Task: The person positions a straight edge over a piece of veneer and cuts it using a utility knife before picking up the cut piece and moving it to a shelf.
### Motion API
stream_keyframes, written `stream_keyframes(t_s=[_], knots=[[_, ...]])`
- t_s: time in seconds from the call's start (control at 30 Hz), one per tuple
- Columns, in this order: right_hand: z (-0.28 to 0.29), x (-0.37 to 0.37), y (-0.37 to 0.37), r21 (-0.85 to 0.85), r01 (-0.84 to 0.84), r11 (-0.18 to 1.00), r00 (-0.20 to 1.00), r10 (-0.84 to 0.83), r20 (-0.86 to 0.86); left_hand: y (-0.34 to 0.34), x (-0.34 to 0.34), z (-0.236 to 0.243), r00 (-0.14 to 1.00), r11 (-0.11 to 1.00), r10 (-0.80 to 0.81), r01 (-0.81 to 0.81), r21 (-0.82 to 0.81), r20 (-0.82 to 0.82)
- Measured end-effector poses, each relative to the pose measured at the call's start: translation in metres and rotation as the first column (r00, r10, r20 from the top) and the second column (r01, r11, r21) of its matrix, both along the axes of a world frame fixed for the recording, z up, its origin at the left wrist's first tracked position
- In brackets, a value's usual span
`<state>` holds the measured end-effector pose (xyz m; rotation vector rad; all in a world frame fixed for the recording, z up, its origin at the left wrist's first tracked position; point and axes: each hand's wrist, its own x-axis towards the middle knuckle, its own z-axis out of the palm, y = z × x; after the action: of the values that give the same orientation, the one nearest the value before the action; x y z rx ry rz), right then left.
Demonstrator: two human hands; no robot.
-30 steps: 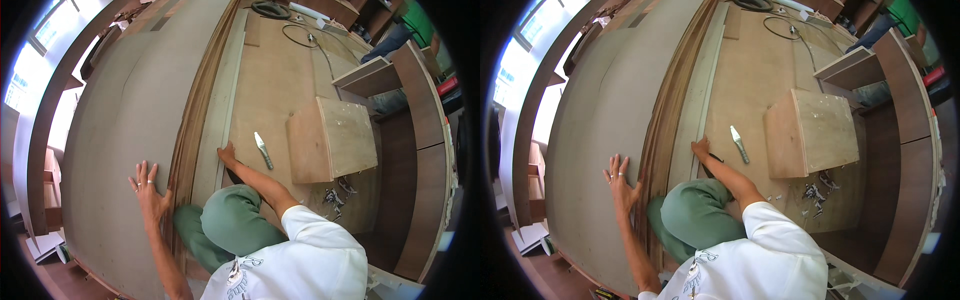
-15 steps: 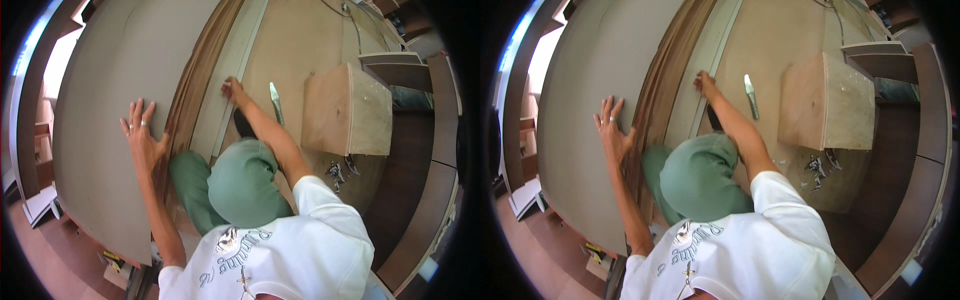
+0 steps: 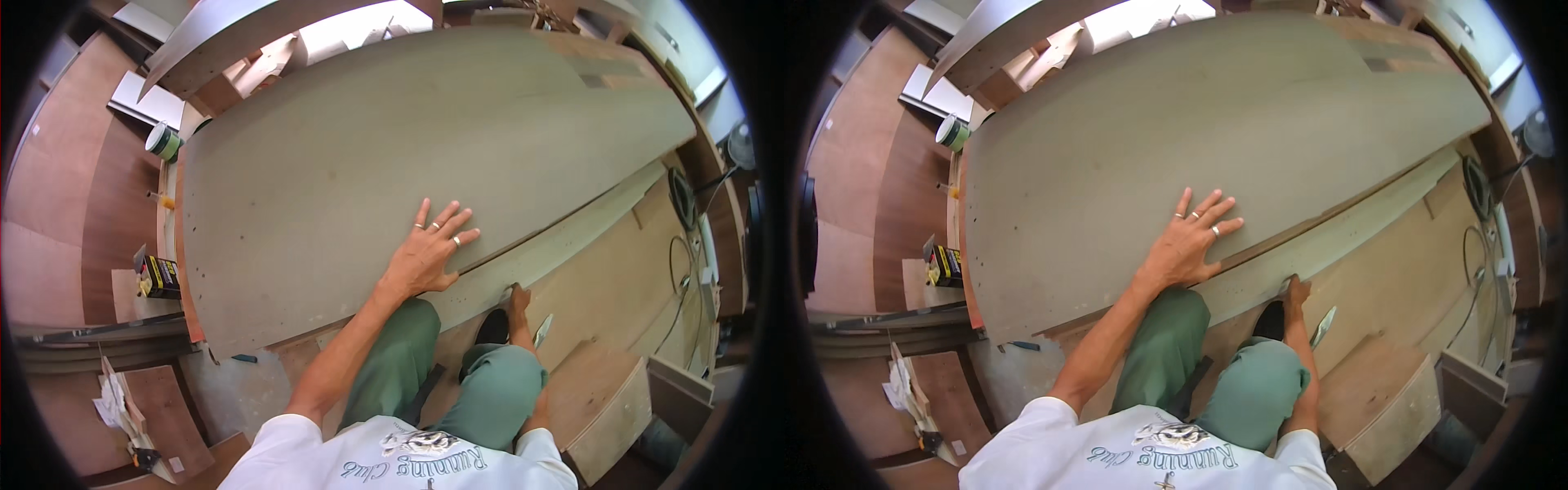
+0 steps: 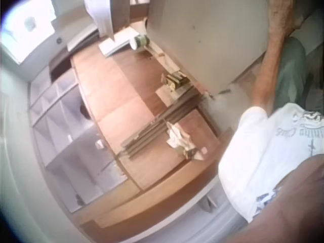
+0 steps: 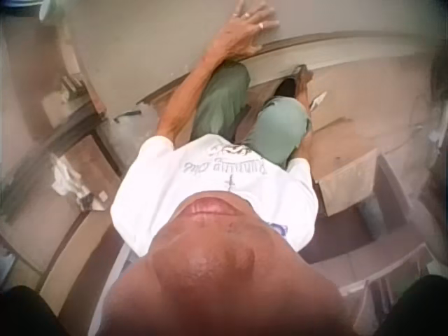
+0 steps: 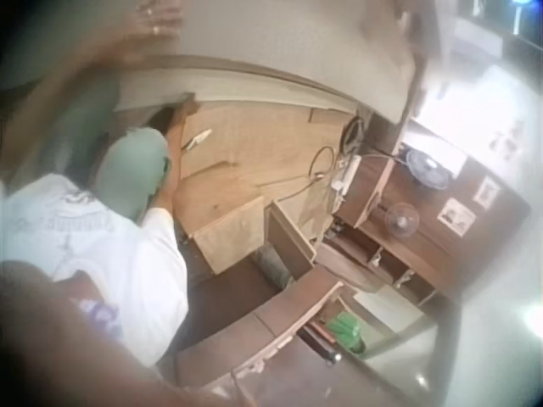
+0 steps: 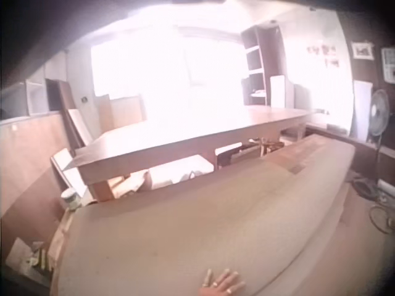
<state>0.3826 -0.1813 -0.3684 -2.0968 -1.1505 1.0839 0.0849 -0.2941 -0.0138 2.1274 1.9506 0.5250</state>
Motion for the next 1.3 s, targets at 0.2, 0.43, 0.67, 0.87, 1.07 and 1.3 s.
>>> stream_keyframes(t_s=[0.2,0.43,0.67,0.87,1.07,1.3], knots=[[0.034,0.076,0.077,-0.301,0.268,0.915,0.588,-0.402,-0.702,0.044,0.027,0.023,0.986,0.969,-0.162,0.165,0.184,-0.033],[0.088,0.064,0.046,-0.31,0.366,0.877,0.66,-0.48,-0.578,0.017,0.014,-0.008,0.995,0.975,-0.088,0.078,0.21,0.036],[0.095,0.068,0.058,-0.272,0.347,0.897,0.708,-0.441,-0.552,0.038,0.021,-0.012,0.991,0.97,-0.126,0.115,0.216,0.041],[0.091,0.064,0.041,-0.252,0.328,0.91,0.747,-0.414,-0.521,0.025,0.016,-0.017,0.99,0.968,-0.13,0.116,0.224,0.05],[0.077,0.075,0.026,-0.21,0.303,0.93,0.764,-0.369,-0.53,0.024,0.001,-0.001,0.978,0.964,-0.179,0.152,0.219,0.106],[0.086,0.107,0.034,0.118,0.35,0.929,0.933,-0.335,-0.128,0.036,0.002,0.01,0.984,0.97,-0.113,0.079,0.229,0.135]])
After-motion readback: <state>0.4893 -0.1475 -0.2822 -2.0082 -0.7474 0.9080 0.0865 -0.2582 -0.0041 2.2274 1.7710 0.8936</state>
